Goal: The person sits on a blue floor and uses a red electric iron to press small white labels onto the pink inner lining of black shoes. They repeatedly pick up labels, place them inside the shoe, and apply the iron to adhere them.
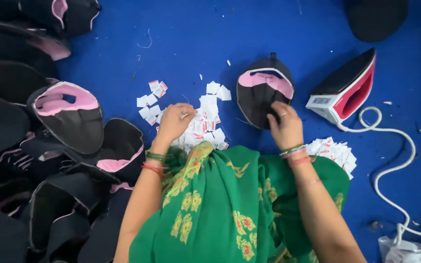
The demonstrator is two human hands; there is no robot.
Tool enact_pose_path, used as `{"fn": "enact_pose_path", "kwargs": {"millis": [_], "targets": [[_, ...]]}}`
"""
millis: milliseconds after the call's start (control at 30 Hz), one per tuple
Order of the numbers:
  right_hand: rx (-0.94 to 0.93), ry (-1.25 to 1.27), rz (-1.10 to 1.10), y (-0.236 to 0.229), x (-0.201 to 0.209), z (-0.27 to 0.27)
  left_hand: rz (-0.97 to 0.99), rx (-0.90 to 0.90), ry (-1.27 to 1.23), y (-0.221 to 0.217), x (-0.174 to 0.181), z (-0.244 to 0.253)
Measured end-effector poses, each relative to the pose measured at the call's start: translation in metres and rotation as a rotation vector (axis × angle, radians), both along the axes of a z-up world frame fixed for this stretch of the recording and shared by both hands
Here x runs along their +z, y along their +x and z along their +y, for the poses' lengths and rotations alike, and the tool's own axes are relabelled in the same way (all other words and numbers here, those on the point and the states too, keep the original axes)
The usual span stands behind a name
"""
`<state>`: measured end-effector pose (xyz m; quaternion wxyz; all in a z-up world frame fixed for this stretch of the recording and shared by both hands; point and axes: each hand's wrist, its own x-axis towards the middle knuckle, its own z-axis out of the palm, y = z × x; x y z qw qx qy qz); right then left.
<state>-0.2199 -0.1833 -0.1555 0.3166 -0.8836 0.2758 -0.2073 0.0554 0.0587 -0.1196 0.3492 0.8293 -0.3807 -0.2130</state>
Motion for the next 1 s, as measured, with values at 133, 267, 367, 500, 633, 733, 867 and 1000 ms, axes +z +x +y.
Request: {"fn": "enact_pose_path", "kwargs": {"millis": [133,267,367,500,633,733,867,1000], "targets": [[0.004,-0.011,-0.013,0.019,-0.004,-0.023,0.142,0.021,0.012,0.001,0.027,-0.009],[0.043,-0.092,0.081,0.027,-0.026,-0.036,0.635,0.056,-0.118,-0.009,0.056,-0.023],[0.053,-0.148,0.168,0.029,-0.027,-0.033,0.706,0.025,-0.208,-0.017,0.064,-0.038],[0.079,-0.163,0.262,0.034,-0.019,-0.015,0.368,-0.147,-0.217,-0.023,0.038,-0.082],[0.072,-0.196,0.276,0.038,-0.030,-0.011,0.303,-0.322,-0.157,-0.044,-0.024,-0.140],[0.048,-0.178,0.303,0.046,-0.022,-0.013,-0.316,-0.284,-0.358,-0.047,-0.035,-0.168],[0.028,-0.126,0.501,0.055,-0.008,-0.014,-0.080,-0.071,-0.281,-0.051,-0.038,-0.197],[0.045,-0.194,0.456,0.052,-0.013,-0.011,-0.055,-0.209,-0.185,-0.040,-0.026,-0.201]]}}
